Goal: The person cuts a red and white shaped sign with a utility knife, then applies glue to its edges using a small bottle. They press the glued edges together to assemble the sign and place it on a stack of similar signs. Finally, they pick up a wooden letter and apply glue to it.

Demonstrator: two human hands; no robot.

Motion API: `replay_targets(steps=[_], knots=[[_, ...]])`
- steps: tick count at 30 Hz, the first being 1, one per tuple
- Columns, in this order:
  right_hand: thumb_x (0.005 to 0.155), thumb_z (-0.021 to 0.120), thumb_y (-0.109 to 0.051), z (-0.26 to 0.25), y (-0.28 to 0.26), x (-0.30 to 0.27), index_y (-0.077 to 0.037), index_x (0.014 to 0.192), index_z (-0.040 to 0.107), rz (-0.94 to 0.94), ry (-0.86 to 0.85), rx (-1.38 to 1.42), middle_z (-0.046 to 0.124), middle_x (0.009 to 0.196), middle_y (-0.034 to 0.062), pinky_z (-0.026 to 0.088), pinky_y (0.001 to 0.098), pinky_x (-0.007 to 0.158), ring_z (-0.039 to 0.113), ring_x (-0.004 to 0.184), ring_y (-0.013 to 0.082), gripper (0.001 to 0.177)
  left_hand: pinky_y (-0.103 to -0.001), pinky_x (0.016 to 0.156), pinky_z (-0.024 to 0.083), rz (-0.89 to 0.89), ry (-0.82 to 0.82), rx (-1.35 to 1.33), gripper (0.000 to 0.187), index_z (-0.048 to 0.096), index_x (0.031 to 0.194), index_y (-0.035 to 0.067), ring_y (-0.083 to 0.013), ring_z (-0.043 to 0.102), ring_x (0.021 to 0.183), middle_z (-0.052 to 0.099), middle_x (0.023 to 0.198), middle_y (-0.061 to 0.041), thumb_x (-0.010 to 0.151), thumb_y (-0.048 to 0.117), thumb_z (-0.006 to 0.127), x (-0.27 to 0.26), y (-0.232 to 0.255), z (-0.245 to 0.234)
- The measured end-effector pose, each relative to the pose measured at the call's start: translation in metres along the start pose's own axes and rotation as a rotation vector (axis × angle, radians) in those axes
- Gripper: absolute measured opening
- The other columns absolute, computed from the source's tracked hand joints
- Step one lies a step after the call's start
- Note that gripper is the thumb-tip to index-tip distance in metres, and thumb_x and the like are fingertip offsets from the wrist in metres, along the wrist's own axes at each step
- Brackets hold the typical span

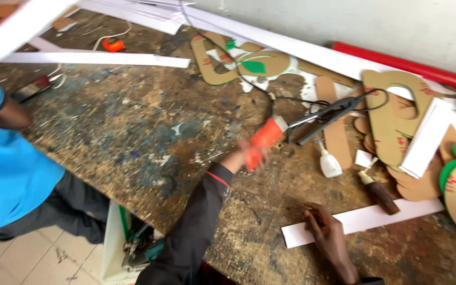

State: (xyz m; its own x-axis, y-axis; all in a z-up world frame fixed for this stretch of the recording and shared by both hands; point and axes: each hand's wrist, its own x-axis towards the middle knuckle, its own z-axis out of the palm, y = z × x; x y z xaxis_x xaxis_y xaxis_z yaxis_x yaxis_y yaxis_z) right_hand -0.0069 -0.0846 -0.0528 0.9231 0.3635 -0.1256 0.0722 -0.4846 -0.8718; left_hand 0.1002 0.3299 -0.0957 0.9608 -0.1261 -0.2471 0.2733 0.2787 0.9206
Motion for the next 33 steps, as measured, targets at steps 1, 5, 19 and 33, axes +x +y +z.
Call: replay_targets(steps=[1,5,19,33], knots=[[0.107,0.072,-0.030,-0.001,-0.001,-0.002,-0.015,0.134,0.080,0.007,-0.009,0.001,0.082,0.075,0.0053,0.058,0.0297,0.073,0.075,0.072,0.0154,0.032,-0.028,0.055,0.055,0.340,0.127,-0.411,0.047,0.075,0.138,0.002,-0.0168,0.071,0.066,0.083,0.103,-0.012,0.099,0.026,0.084,0.048,-0.004,-0.060],[0.107,0.072,-0.030,-0.001,0.005,0.002,-0.012,0.128,0.082,-0.004,0.006,-0.020,0.084,0.075,0.0069,0.058,0.0300,0.074,0.082,0.073,0.0167,0.030,-0.066,0.128,0.048,0.567,0.590,-0.783,0.107,0.016,0.181,0.005,-0.0420,0.052,0.160,0.049,0.173,-0.030,0.101,0.056,0.065,-0.042,0.043,-0.090],[0.113,0.067,-0.025,-0.001,0.002,0.002,-0.004,0.124,0.078,-0.033,-0.015,0.215,0.081,0.088,0.0072,0.056,0.0305,0.066,0.070,0.071,0.0154,0.026,-0.037,0.095,0.070,0.443,0.284,-0.105,0.043,0.072,0.129,0.000,-0.0224,0.076,0.098,0.077,0.111,-0.011,0.088,-0.001,0.087,-0.042,-0.012,0.089],[0.098,0.076,0.002,0.003,0.090,-0.002,0.013,0.139,0.071,0.167,0.256,0.055,0.072,0.135,0.0448,0.054,0.0682,0.115,0.069,0.128,0.0636,0.042,-0.041,0.103,0.059,0.961,-0.385,0.767,0.011,0.084,0.112,0.020,-0.0271,0.073,0.110,0.078,0.120,-0.001,0.112,0.028,0.077,-0.061,-0.044,0.285]])
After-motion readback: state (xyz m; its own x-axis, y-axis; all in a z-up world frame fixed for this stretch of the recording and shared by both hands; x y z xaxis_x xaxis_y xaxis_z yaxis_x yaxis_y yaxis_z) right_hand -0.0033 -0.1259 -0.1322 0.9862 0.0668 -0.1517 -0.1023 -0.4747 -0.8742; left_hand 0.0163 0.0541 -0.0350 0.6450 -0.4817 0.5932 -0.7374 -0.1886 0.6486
